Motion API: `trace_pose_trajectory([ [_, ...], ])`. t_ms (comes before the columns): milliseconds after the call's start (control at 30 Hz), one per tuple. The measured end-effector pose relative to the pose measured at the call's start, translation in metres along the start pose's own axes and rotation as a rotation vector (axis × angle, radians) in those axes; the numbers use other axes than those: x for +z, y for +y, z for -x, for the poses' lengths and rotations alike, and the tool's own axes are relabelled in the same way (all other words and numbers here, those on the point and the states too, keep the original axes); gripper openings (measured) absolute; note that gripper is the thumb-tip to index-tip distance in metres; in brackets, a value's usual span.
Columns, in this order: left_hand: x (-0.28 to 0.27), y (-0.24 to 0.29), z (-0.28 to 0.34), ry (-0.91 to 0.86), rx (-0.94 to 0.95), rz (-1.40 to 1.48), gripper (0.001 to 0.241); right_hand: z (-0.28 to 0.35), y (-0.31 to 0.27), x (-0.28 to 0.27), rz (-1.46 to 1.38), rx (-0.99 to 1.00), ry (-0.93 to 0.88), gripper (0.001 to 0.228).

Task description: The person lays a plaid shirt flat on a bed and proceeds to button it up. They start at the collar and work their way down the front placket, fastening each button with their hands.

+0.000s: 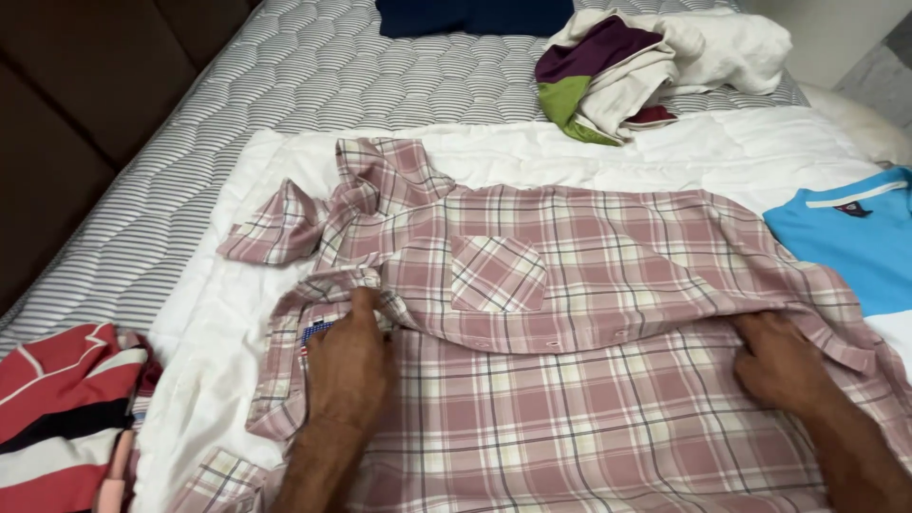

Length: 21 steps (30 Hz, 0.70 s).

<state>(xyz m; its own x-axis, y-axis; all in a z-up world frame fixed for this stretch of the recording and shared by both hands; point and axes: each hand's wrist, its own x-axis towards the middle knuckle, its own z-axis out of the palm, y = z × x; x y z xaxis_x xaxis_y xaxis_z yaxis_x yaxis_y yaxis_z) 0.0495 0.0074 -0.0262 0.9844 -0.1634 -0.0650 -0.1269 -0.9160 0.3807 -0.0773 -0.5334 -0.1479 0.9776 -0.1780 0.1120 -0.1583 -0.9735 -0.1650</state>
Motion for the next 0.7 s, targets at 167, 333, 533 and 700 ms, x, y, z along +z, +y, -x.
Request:
trace_pose_trajectory([
  [167,-0.002,0.004,0.001,-0.18,0.038,0.029,0.08,0.009,0.003,-0.022,0.039,0.242,0.037,0.054],
  [333,0.007,-0.004,-0.004,-0.185,0.053,-0.036,0.07,0.017,-0.031,-0.058,-0.073,0.534,0.027,0.035],
  [533,0.001,-0.017,-0.001,0.009,0.029,0.112,0.033,0.028,-0.044,-0.093,-0.129,0.592,0.221,0.038],
  [700,-0.009,-0.015,0.005,0.022,-0.004,0.055,0.043,0.035,-0.01,-0.055,0.043,0.371,0.285,0.079],
])
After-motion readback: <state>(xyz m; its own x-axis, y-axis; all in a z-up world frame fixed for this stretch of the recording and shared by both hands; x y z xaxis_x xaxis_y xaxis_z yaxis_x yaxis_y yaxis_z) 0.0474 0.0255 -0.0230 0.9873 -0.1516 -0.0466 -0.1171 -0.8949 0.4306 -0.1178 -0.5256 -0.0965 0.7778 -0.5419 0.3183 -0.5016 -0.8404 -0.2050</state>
